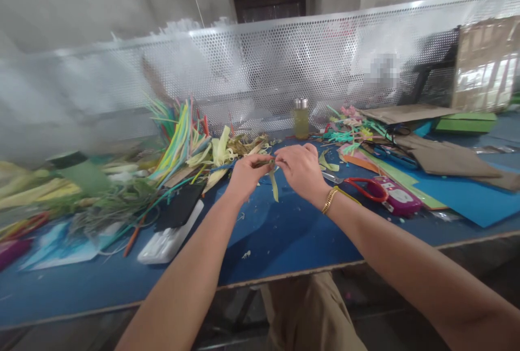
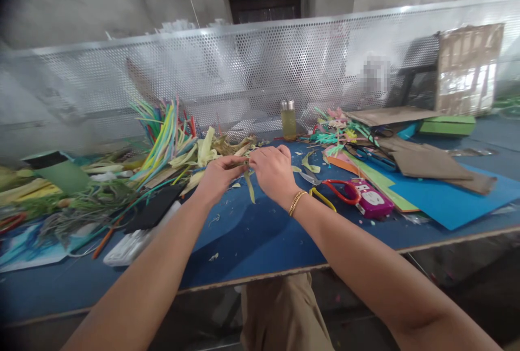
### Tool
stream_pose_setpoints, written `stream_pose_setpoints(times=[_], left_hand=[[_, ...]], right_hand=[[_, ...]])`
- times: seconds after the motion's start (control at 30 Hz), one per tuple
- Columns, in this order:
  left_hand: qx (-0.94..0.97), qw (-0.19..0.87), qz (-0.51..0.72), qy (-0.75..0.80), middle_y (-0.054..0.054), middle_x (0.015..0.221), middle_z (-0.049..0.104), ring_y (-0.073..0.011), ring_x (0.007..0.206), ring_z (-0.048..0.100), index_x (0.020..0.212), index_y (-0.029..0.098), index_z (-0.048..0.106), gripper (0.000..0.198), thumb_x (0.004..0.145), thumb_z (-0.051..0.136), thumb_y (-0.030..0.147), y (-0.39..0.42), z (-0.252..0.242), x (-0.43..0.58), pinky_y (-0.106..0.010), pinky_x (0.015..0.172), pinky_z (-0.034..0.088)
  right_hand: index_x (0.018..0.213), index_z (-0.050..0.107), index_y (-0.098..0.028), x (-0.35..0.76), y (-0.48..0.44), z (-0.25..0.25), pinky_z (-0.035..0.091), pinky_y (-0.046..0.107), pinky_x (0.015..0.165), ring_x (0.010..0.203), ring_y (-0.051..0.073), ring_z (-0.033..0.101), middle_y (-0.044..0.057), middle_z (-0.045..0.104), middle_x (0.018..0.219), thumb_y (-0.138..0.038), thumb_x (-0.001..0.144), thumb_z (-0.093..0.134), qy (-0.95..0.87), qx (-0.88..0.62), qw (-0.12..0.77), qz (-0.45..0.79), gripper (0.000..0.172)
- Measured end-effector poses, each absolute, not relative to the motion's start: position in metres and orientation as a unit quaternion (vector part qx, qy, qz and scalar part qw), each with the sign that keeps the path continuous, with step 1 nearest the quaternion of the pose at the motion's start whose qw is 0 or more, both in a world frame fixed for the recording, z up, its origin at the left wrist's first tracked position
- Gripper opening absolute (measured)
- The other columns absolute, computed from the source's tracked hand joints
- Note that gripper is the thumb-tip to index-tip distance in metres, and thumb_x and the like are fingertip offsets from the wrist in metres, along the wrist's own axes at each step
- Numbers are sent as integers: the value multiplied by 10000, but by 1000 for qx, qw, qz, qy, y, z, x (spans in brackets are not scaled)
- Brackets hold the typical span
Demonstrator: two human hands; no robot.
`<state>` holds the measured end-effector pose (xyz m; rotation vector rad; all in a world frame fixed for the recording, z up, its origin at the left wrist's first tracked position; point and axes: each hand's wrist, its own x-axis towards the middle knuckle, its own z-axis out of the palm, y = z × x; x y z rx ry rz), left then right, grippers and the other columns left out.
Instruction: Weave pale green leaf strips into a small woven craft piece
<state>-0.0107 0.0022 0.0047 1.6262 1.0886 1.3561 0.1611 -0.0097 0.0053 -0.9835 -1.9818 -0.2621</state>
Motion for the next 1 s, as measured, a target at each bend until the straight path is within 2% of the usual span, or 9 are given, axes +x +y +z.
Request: stream_pose_setpoints(times=[0.1,0.23,0.37,0.6,0.77,0.9,1.0], left_hand=[[678,352,486,424,-32,773,715,-153,689,595,891,183,773,282,634,809,293,0,11,-18,-267,659,450],[694,372,473,394,-38,839,717,-167,771,621,910,192,757,263,663,790,277,-1,14,-21,-288,741,476],[654,419,508,372,-39,908,704,-162,845,628,1059,196,702,434,641,809,243,1,9,-13,-289,801,477],[556,487,575,350,14,820,661,-119,688,607,1233,224,550,765,538,870,203,4,-2,-2,-258,690,476],[567,456,597,338,16,807,666,-128,684,613,1384,277,432,941,554,871,212,4,0,-3,-262,690,483],[633,377,580,347,2,818,674,-121,678,586,1368,287,505,820,619,832,221,2,3,-5,-246,667,471],[644,335,590,352,-3,881,682,-117,685,584,1331,309,558,705,671,793,236,-2,5,-5,-253,690,476]], right_hand=[[824,590,-200,162,-3,2,291,369,856,776,177,566,13,682,814,-211,915,533,-809,-401,429,-38,108],[796,558,-198,162,4,0,330,318,764,723,158,539,6,642,772,-212,877,555,-811,-382,442,39,82],[744,537,-201,161,7,-2,365,274,667,700,145,527,3,603,737,-221,842,556,-786,-361,486,127,102],[704,530,-204,155,10,-9,376,255,575,599,116,452,-28,535,653,-325,806,585,-672,-382,559,298,168],[692,518,-207,155,10,-9,396,268,620,641,124,481,-18,554,677,-285,809,581,-694,-367,569,245,154],[692,495,-214,157,8,-6,410,282,666,686,143,507,-3,576,703,-240,824,552,-729,-356,563,158,146],[702,499,-214,157,7,-6,412,286,668,688,148,513,2,582,710,-228,827,541,-730,-360,563,144,132]])
